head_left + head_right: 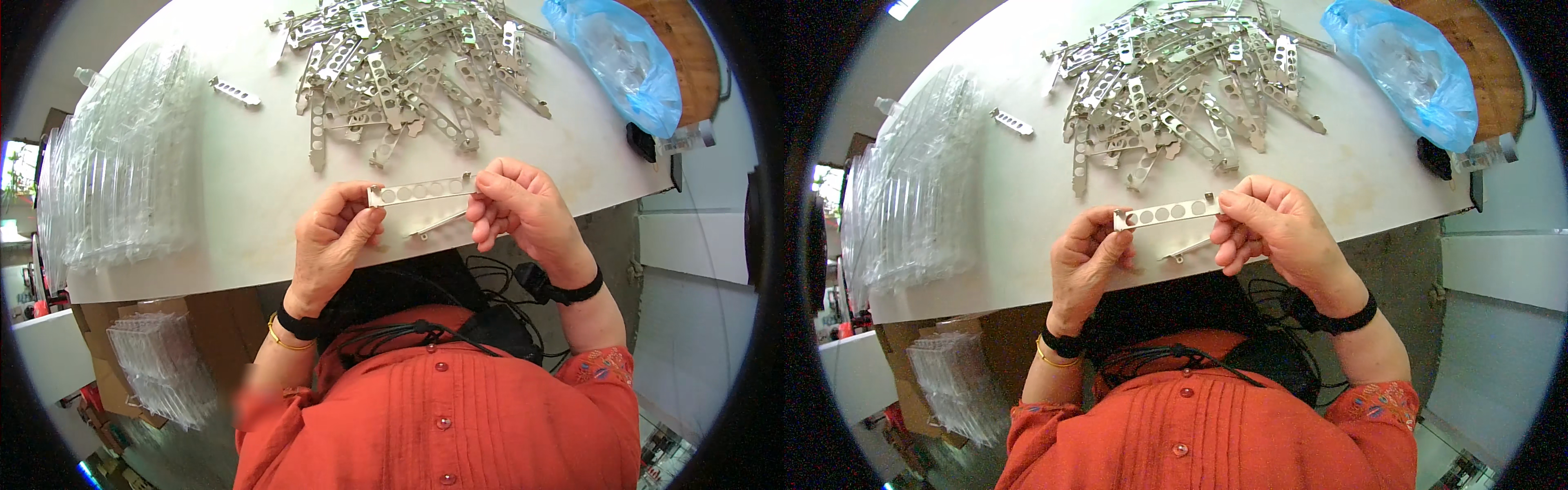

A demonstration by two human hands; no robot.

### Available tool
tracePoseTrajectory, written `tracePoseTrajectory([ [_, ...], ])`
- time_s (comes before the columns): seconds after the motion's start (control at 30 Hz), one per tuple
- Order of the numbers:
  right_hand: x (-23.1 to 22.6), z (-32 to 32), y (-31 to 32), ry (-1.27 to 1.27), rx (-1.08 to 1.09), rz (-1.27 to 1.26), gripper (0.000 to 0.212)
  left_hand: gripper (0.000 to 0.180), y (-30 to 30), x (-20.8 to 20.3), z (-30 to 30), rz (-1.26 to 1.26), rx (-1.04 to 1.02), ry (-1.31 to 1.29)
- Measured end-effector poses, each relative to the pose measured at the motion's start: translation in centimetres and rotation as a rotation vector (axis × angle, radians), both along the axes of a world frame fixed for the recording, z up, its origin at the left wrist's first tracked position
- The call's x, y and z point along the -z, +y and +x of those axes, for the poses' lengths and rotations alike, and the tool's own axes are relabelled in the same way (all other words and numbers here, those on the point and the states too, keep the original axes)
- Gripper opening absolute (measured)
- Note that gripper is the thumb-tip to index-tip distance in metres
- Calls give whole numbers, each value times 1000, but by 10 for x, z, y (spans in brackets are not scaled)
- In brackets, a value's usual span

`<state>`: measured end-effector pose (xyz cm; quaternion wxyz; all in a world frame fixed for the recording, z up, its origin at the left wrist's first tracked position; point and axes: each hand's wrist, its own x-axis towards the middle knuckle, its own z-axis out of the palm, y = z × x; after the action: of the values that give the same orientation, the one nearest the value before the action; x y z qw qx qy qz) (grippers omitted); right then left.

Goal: Inspecting and packaging small metal electronic or computer hardware components into plastic bags and plastic trays.

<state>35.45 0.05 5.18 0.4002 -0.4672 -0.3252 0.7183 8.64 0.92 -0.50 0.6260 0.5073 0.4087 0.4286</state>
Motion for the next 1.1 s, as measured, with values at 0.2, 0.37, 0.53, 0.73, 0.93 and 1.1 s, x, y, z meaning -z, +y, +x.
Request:
tracePoseTrajectory([
  [0.2,3,1,0,20,-6,10,21,26,0,2,1,-11,-6,-18],
  [0.37,2,1,0,-2,-12,5,21,25,0,3,0,-8,-1,-25],
  [0.53,3,1,0,10,-14,14,21,25,-1,0,1,-18,-7,-21],
  [0.73,2,0,-1,-18,-2,33,21,26,-1,2,-1,-7,3,-16],
  [0.93,-8,-3,-4,-138,47,135,17,29,0,-4,-2,24,41,-30],
  [1.1,-10,-4,-10,-199,72,284,13,33,-7,-13,1,-15,39,-96],
])
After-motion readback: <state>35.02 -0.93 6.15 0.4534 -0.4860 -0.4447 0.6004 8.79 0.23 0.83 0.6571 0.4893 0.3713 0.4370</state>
